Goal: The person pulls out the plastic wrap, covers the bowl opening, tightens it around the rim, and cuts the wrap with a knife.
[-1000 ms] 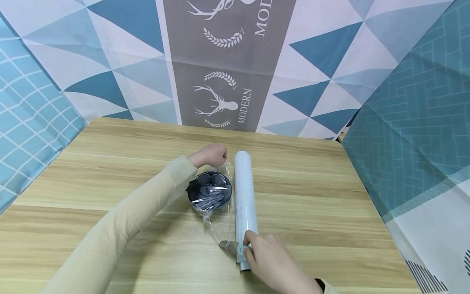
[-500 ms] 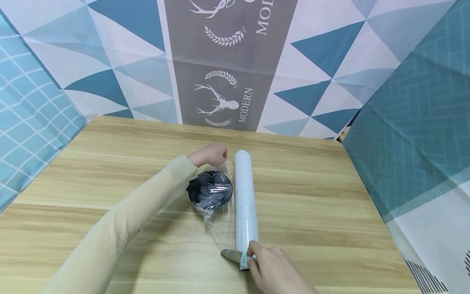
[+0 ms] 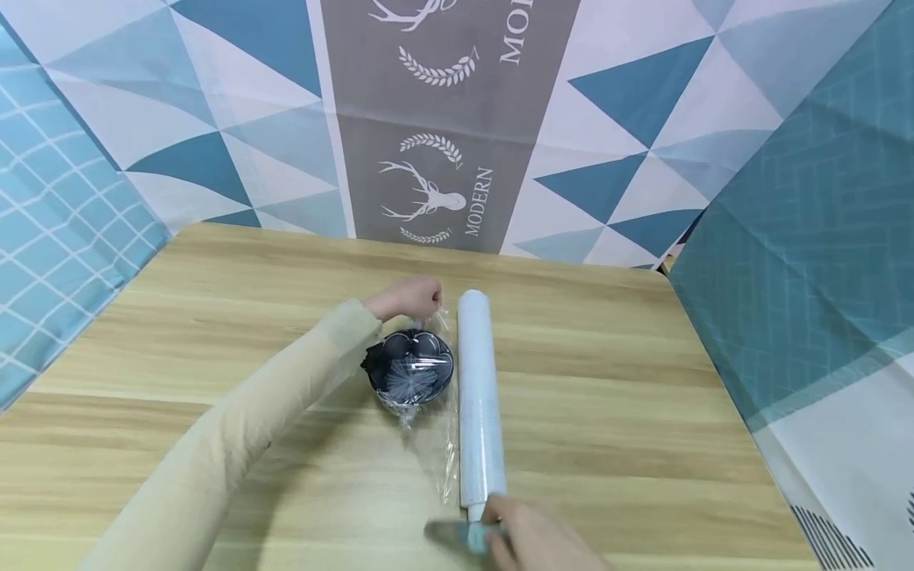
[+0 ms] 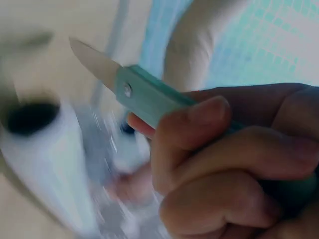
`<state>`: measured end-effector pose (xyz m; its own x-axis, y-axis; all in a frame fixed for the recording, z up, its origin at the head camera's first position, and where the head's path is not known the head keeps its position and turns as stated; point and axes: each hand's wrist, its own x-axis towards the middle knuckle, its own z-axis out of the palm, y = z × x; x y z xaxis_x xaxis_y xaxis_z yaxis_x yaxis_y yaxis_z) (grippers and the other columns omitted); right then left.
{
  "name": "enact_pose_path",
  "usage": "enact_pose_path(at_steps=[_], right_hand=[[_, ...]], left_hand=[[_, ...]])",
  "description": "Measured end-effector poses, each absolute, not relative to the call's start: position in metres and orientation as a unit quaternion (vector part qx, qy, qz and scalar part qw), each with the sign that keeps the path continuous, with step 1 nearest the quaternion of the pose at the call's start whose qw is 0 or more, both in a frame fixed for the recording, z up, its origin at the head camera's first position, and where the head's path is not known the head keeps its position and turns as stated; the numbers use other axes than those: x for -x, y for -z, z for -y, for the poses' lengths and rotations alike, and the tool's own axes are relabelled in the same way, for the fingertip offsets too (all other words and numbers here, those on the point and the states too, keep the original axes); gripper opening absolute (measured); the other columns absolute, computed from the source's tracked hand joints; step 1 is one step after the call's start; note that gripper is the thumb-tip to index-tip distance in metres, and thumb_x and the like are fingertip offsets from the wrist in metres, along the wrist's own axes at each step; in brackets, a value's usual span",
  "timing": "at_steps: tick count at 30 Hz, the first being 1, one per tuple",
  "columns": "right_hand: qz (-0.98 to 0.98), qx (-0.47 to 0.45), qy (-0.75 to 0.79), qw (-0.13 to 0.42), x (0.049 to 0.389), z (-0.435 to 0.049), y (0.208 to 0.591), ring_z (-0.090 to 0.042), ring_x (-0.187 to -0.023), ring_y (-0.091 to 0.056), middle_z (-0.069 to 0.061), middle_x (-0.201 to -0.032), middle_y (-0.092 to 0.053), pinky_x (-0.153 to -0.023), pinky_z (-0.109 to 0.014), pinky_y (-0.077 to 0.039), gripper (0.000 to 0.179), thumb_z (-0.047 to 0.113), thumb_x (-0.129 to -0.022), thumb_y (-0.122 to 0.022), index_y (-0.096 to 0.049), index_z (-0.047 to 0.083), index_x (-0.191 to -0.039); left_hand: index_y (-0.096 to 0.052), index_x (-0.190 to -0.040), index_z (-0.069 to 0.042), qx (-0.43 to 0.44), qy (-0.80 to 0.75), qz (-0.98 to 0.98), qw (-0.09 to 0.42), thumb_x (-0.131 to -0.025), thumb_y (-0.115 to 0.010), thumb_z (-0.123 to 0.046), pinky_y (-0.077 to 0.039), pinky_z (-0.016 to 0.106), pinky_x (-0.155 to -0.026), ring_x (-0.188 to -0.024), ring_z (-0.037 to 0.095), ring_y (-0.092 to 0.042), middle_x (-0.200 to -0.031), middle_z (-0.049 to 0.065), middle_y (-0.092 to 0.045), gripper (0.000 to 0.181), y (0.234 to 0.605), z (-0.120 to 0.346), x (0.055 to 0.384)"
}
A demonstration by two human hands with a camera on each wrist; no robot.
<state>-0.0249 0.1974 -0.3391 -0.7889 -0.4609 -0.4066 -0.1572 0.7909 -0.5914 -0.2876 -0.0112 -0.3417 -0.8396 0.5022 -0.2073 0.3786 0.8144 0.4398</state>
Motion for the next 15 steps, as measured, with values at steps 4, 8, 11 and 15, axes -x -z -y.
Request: enact_pose_path(at_steps=[4, 8, 11, 15], right_hand=[[-0.932, 0.136, 0.259, 0.214, 0.031, -0.207, 0.324, -0.001, -0.048, -0.037, 0.011, -0.059, -0.044, -0.042, -0.021, -0.031, 0.008, 0.027, -0.089, -0.055, -0.056, 0.022, -0.095], [-0.955, 0.108, 0.241, 0.133, 0.034, -0.213, 0.312, 0.0, -0.05, -0.037, 0.013, -0.062, -0.047, -0.045, -0.019, -0.033, 0.009, 0.028, -0.091, -0.054, -0.056, 0.024, -0.099], [-0.965, 0.063, 0.238, 0.084, 0.039, -0.219, 0.304, -0.002, -0.051, -0.038, 0.011, -0.064, -0.048, -0.046, -0.021, -0.033, 0.015, 0.032, -0.092, -0.051, -0.055, 0.025, -0.105], [-0.962, 0.008, 0.268, 0.051, 0.051, -0.232, 0.295, -0.008, -0.047, -0.036, 0.003, -0.064, -0.047, -0.044, -0.025, -0.031, 0.027, 0.038, -0.094, -0.045, -0.051, 0.022, -0.115]], left_hand=[[-0.033, -0.05, -0.013, -0.222, -0.197, -0.941, 0.162, -0.072, -0.04, 0.009, -0.038, 0.021, -0.046, -0.043, 0.01, -0.046, -0.046, -0.004, -0.039, 0.033, 0.34, 0.012, 0.289], [-0.032, -0.048, -0.014, -0.224, -0.192, -0.94, 0.173, -0.071, -0.04, 0.009, -0.034, 0.021, -0.045, -0.039, 0.008, -0.032, -0.045, -0.005, -0.032, 0.033, 0.339, 0.012, 0.289], [-0.032, -0.047, -0.014, -0.229, -0.197, -0.938, 0.17, -0.072, -0.038, 0.008, -0.032, 0.021, -0.044, -0.037, 0.007, -0.029, -0.044, -0.006, -0.03, 0.034, 0.338, 0.014, 0.289], [-0.034, -0.05, -0.014, -0.242, -0.219, -0.93, 0.171, -0.075, -0.039, 0.006, -0.036, 0.019, -0.047, -0.041, 0.008, -0.041, -0.046, -0.005, -0.036, 0.033, 0.335, 0.018, 0.29]])
